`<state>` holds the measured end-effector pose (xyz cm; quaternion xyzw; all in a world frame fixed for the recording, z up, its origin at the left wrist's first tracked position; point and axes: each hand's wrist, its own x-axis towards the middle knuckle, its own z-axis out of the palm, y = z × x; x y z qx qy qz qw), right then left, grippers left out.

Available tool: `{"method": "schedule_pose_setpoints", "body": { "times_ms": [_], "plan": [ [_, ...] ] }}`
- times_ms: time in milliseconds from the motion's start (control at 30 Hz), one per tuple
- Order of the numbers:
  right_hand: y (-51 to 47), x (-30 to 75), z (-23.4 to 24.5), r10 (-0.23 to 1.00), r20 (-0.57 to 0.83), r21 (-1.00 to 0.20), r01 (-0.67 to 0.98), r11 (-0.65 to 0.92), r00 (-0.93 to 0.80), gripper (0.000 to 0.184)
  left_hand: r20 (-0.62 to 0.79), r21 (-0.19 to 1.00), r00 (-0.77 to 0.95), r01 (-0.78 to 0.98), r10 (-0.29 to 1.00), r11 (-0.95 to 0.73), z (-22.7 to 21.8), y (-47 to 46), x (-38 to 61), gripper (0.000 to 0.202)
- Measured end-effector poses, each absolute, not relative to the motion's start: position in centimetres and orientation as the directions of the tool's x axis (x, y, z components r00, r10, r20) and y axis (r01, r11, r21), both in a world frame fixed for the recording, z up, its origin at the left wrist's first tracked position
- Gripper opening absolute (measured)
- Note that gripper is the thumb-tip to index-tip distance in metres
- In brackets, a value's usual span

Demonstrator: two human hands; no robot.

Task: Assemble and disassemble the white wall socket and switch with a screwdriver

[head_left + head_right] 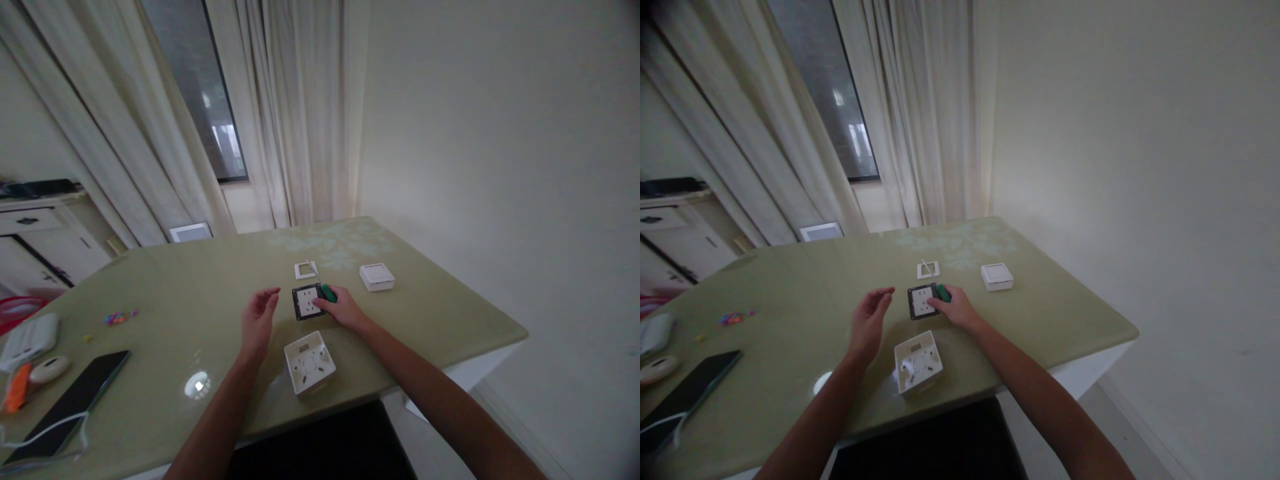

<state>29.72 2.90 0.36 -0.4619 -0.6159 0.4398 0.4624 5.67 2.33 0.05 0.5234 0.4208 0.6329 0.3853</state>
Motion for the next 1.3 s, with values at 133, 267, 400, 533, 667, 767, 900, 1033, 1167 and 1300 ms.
{"method": "schedule_pose_setpoints", "body": {
  "times_ms": [133,267,400,533,667,767,900,1033,1167,1300],
  "plan": [
    [1.0,30.6,1.9,0.974,0.043,-0.992,0.104,0.067,-0.223,0.047,0.268,0.96,-0.153,-0.038,0.951,-0.277,0.5,1.4,3.6,0.06],
    [-2.9,31.1,2.6,0.953,-0.058,-0.996,0.084,-0.035,-0.298,0.048,0.238,0.969,-0.024,0.075,0.971,-0.235,0.7,-1.9,1.8,0.049],
    [-5.7,30.9,2.7,0.943,-0.114,-0.991,0.103,-0.085,-0.313,0.041,0.25,0.934,0.118,0.23,0.961,-0.271,0.9,-5.2,1.7,0.041],
    [-6.1,30.0,2.5,0.944,-0.132,-0.988,0.118,-0.1,-0.303,0.036,0.291,0.871,0.185,0.354,0.939,-0.34,0.8,-6.6,2.3,0.031],
    [-5.9,29.2,2.0,0.958,-0.13,-0.99,0.091,-0.11,-0.257,0.043,0.307,0.833,0.211,0.412,0.928,-0.37,0.2,-7.1,2.5,0.03],
    [-6.1,29.0,1.6,0.957,-0.158,-0.986,0.085,-0.142,-0.244,0.048,0.311,0.818,0.224,0.432,0.924,-0.38,-0.2,-7.3,2.5,0.03],
    [-6.1,29.0,1.2,0.952,-0.199,-0.978,0.107,-0.178,-0.232,0.047,0.308,0.81,0.238,0.443,0.921,-0.385,-0.2,-7.4,2.3,0.029],
    [-6.2,29.1,1.1,0.961,-0.162,-0.979,0.156,-0.128,-0.226,0.051,0.312,0.809,0.245,0.439,0.918,-0.392,-0.3,-7.3,2.3,0.028],
    [-6.6,29.1,1.6,0.974,-0.061,-0.969,0.245,-0.006,-0.217,0.052,0.317,0.808,0.252,0.432,0.914,-0.4,-0.4,-7.4,2.3,0.027],
    [-7.1,29.2,2.3,0.978,0.031,-0.932,0.348,0.103,-0.206,0.038,0.32,0.804,0.258,0.435,0.912,-0.406,-0.4,-7.5,2.4,0.027]
  ]
}}
